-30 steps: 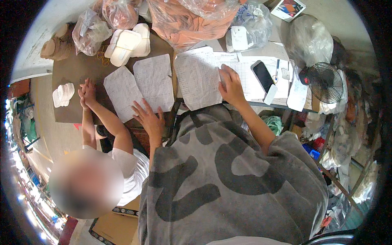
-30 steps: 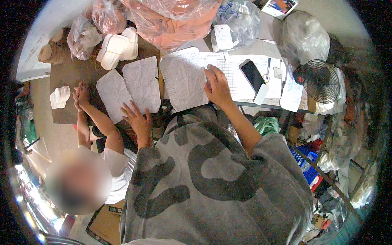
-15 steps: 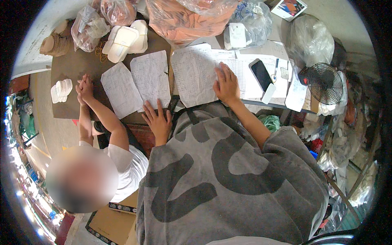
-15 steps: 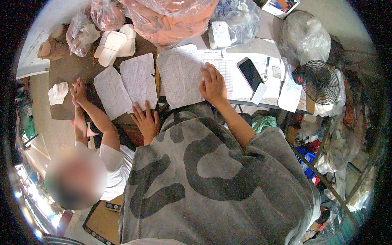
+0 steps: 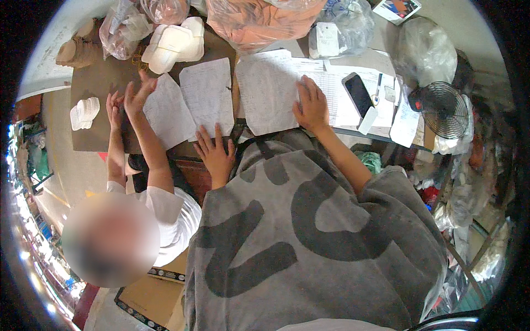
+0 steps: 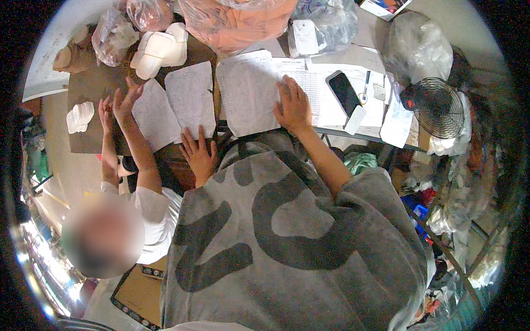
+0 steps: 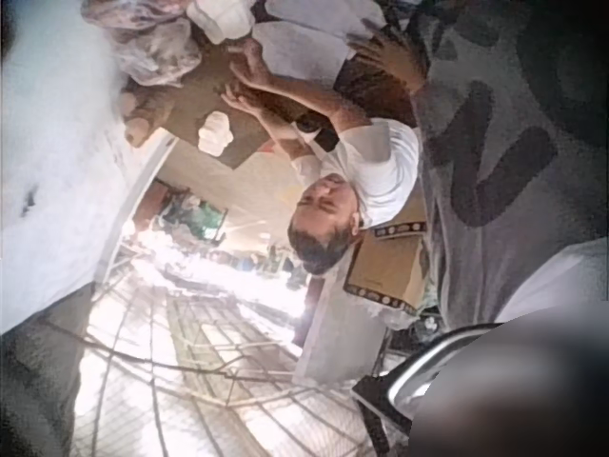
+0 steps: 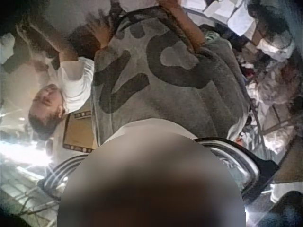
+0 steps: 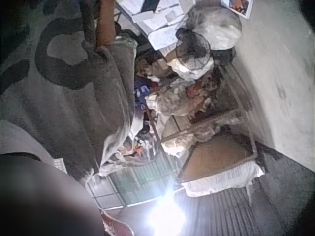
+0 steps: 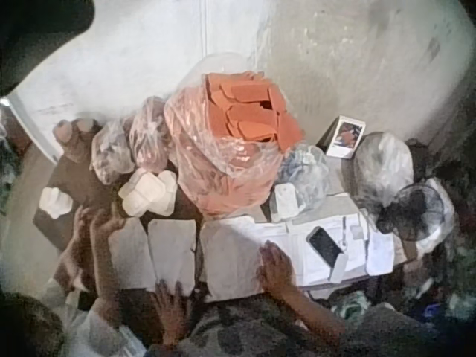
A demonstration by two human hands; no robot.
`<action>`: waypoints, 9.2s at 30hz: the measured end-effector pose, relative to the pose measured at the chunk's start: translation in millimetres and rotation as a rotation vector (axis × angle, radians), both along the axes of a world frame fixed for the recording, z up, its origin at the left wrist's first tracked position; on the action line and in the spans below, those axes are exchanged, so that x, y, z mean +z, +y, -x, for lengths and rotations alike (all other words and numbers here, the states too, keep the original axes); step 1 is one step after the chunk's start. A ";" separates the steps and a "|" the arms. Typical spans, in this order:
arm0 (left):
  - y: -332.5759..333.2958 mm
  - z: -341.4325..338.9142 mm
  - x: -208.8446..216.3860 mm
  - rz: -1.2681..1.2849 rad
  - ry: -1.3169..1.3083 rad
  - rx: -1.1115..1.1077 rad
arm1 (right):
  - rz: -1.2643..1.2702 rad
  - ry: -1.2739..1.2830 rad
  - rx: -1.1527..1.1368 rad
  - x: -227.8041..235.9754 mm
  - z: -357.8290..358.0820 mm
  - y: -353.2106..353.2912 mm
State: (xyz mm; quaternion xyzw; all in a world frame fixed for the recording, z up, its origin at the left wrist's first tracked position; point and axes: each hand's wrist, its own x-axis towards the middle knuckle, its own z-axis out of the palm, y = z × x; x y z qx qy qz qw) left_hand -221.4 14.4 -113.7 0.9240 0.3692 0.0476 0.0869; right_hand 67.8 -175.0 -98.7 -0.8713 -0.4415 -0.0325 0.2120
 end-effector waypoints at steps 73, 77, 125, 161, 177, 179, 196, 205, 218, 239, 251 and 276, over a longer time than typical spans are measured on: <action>1.8 2.3 -4.1 -0.041 -0.008 -0.015 | 0.300 0.053 -0.006 28.1 6.9 21.0; 2.0 2.4 -4.0 -0.031 -0.013 -0.016 | 0.292 0.044 -0.005 25.1 7.0 20.1; 2.8 3.2 -8.7 -0.021 0.003 -0.021 | -0.313 -0.427 -0.354 115.9 -190.9 44.7; 6.1 4.7 -14.9 -0.009 -0.032 -0.011 | -0.176 -0.290 -0.272 89.1 -272.6 48.9; 6.4 3.5 -9.2 0.034 -0.011 -0.014 | -0.610 0.496 -0.434 283.6 -127.5 -10.7; 6.0 5.0 -10.4 0.020 -0.010 -0.021 | -0.583 0.657 -0.366 281.7 -96.4 0.8; 3.1 6.1 -15.0 -0.022 0.056 -0.018 | -0.545 0.929 0.091 135.9 119.3 258.3; 3.8 9.1 -22.9 -0.032 0.095 0.003 | -0.473 0.839 0.369 60.5 105.1 216.5; 3.5 8.1 -23.0 -0.048 0.080 0.006 | -0.367 1.368 -0.682 57.8 -55.6 23.4; 8.2 12.4 -28.2 -0.027 0.077 -0.011 | -0.256 1.494 -0.596 44.5 -37.8 32.4; 5.7 9.5 -22.1 -0.016 0.028 -0.007 | -0.216 1.525 -0.523 41.9 -35.1 31.1; 5.9 8.4 -18.9 -0.022 -0.027 -0.004 | -0.436 1.589 -0.363 74.0 -23.8 37.4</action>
